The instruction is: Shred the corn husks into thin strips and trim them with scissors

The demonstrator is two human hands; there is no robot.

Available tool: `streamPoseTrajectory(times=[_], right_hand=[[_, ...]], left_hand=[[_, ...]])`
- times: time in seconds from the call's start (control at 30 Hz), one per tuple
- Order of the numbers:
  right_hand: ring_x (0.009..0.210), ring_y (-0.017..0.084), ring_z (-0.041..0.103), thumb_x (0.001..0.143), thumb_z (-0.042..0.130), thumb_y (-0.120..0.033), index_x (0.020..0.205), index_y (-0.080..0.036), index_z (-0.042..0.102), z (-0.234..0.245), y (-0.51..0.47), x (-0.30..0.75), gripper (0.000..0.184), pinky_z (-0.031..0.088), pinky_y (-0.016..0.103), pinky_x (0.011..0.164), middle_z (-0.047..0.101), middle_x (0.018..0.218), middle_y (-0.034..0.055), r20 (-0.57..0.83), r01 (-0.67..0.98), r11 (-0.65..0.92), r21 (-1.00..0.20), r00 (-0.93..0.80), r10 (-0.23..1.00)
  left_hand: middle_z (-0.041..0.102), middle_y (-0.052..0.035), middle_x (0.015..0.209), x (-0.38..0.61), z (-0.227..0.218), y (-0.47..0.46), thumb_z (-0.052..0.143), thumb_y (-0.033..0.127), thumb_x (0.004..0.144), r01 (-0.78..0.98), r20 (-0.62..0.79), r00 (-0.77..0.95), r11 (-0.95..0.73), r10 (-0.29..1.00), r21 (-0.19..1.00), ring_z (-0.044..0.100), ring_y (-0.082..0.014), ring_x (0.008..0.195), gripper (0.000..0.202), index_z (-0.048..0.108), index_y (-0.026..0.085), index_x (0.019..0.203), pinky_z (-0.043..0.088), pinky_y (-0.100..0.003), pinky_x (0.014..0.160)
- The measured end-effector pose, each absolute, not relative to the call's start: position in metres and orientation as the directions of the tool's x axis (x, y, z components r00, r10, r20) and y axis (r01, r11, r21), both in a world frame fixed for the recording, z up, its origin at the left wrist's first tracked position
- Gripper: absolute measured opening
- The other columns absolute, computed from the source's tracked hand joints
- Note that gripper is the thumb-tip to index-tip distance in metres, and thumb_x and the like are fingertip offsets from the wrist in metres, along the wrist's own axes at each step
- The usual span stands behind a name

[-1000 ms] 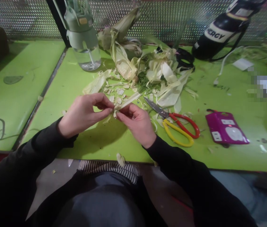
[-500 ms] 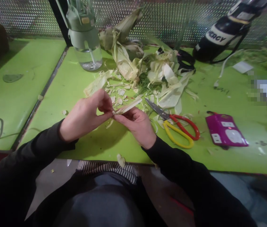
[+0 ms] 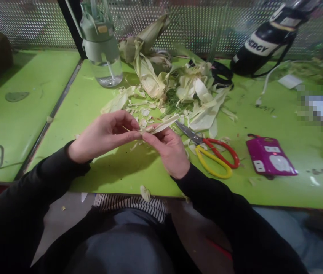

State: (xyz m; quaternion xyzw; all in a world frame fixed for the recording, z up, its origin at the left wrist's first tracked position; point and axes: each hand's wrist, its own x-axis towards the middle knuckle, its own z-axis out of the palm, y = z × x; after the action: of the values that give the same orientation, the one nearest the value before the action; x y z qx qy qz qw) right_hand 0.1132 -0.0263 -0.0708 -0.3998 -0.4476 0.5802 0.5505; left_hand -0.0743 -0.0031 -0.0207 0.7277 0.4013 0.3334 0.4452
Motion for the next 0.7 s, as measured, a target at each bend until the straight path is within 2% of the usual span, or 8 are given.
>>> streamPoseTrajectory(times=[0.17,0.33,0.57,0.7], right_hand=[[0.077,0.010,0.064,0.069,0.092,-0.040,0.084,-0.031,0.076,-0.0716,-0.0250,0.1121,0.024,0.055,0.026,0.079,0.072,0.082,-0.0077,0.075,-0.289,0.068,-0.955,-0.013,0.997],[0.081,0.010,0.065,0.067,0.093,-0.037,0.084,-0.033,0.077,-0.0736,-0.0248,0.1108,0.024,0.055,0.026,0.081,0.072,0.082,-0.0087,0.080,-0.313,0.071,-0.947,-0.014,0.997],[0.084,0.011,0.066,0.063,0.095,-0.039,0.080,-0.036,0.077,-0.0742,-0.0233,0.1110,0.026,0.055,0.030,0.088,0.073,0.083,-0.0095,0.052,-0.335,0.038,-0.941,-0.034,0.998],[0.083,0.014,0.066,0.057,0.098,-0.042,0.079,-0.034,0.077,-0.0716,-0.0232,0.1115,0.032,0.056,0.035,0.088,0.073,0.083,-0.0076,0.028,-0.299,0.011,-0.954,-0.051,0.998]], left_hand=[[0.073,-0.0015,0.081,-0.0700,-0.0215,-0.0099,0.070,0.022,0.086,0.315,0.241,0.389,-0.375,0.889,0.872,0.067,-0.0089,0.067,0.012,0.061,0.016,0.090,0.054,-0.020,0.063],[0.075,-0.0015,0.079,-0.0679,-0.0220,-0.0121,0.067,0.016,0.087,0.346,0.350,0.409,-0.498,0.843,0.795,0.066,-0.0086,0.067,0.002,0.068,0.015,0.088,0.054,-0.021,0.067],[0.076,-0.0024,0.083,-0.0674,-0.0256,-0.0100,0.067,0.013,0.086,0.321,0.391,0.418,-0.536,0.820,0.781,0.069,-0.0091,0.072,0.010,0.071,0.014,0.095,0.054,-0.019,0.067],[0.076,-0.0029,0.084,-0.0697,-0.0251,-0.0086,0.068,0.009,0.085,0.304,0.432,0.450,-0.589,0.782,0.749,0.069,-0.0090,0.072,0.010,0.073,0.014,0.093,0.054,-0.019,0.067]])
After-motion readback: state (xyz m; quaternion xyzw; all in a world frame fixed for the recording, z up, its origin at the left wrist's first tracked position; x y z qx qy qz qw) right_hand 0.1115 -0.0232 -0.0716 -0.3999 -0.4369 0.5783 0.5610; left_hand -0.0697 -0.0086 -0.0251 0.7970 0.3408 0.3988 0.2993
